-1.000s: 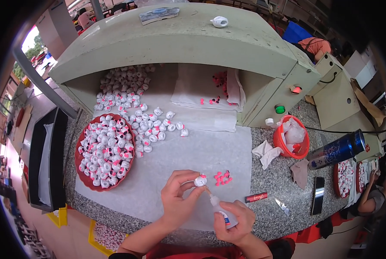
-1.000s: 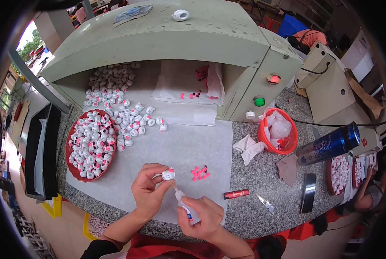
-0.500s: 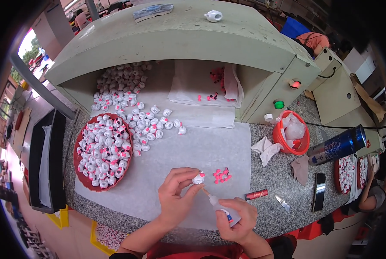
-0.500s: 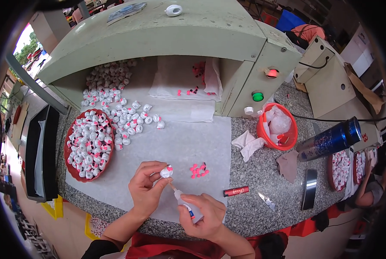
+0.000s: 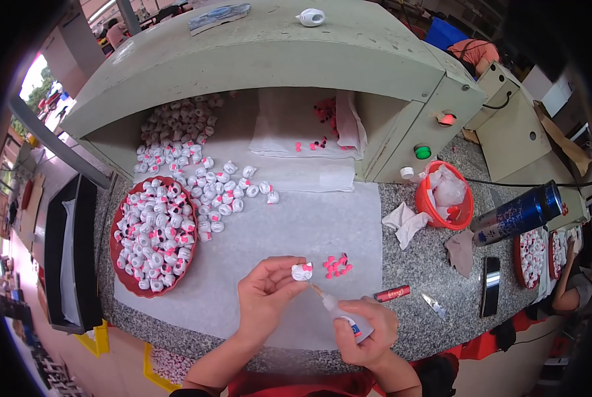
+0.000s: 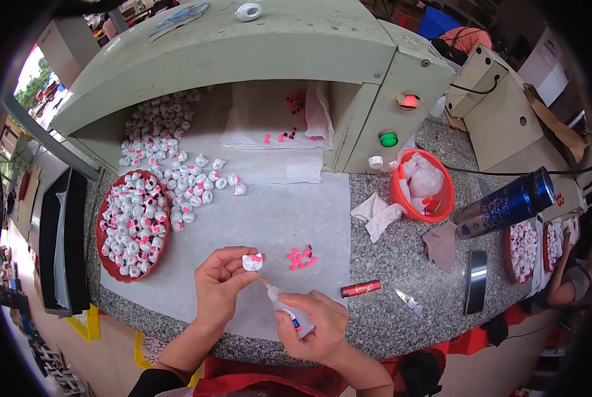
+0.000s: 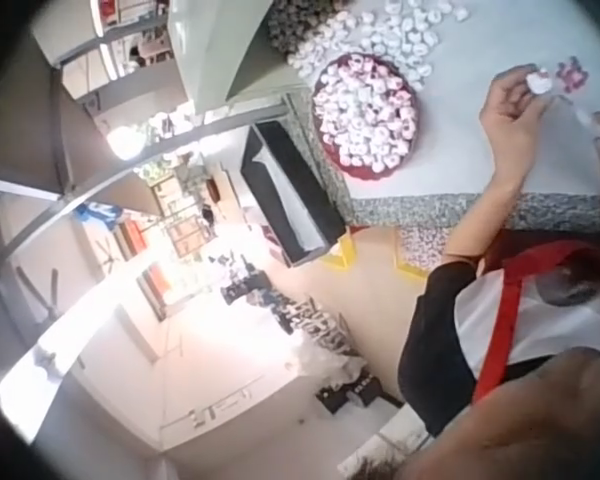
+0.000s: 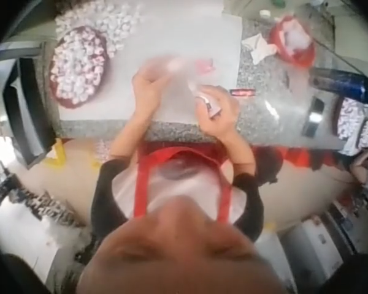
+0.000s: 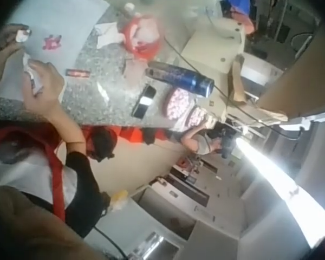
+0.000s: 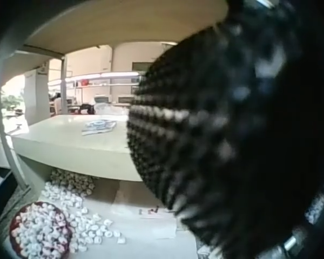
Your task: Gluing small pink bows onto white round plastic toy components at a factory workbench.
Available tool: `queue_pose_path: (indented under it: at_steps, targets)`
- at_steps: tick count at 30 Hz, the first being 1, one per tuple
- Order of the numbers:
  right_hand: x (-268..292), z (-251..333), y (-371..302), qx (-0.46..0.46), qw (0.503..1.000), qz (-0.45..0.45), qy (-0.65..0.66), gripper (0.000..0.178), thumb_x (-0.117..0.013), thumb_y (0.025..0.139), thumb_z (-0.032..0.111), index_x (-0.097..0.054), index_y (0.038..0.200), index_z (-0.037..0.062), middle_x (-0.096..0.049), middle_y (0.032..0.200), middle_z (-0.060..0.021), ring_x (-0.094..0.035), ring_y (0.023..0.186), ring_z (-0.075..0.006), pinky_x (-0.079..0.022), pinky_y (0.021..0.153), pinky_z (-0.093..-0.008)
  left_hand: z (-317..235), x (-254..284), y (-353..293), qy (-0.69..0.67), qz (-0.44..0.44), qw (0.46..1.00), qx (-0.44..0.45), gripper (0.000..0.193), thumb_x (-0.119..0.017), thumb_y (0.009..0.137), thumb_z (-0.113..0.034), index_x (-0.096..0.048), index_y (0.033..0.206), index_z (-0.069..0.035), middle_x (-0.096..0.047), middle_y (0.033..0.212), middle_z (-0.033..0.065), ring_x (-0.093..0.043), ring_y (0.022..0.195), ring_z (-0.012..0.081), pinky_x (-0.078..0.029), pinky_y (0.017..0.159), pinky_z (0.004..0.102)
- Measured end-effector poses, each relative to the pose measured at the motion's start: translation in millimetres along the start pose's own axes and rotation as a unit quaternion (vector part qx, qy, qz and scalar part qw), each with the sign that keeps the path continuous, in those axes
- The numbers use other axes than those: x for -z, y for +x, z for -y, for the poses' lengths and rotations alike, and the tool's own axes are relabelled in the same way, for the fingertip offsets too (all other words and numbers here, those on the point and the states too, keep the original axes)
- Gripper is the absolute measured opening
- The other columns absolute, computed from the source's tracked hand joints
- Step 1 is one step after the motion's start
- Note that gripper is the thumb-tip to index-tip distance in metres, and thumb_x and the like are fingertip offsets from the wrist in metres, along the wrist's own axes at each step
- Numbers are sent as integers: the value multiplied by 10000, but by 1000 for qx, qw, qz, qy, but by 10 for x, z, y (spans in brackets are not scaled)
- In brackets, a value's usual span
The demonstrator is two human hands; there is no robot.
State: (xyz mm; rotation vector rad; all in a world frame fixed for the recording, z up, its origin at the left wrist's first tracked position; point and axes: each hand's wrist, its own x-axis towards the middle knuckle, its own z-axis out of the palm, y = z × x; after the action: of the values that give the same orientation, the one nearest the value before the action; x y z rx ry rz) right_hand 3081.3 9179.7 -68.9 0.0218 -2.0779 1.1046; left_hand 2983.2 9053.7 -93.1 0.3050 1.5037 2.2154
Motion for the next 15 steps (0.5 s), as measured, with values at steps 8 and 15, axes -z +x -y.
queue_pose_path:
  at_steps: [8,15]
  targets:
    - [4,-26,-3,4,1000,1,-9,267,-630,641,-20,-558,899,-17,-606,676,-97,-510,448,-158,-380,394,-242,5,28,7,-13,4,1000,19,322,-574,710,146,-516,1011,48,-582,1023,155,-584,964,247,-497,796,316]
    - [3,-30,-27,1,1000,-3,-14,259,-630,646,-12,-559,894,-19,-607,684,-91,-503,438,-157,-376,391,-242,-6,32,9,-11,-6,1000,10,320,-581,708,142,-518,1007,48,-587,1013,154,-587,959,252,-494,800,316]
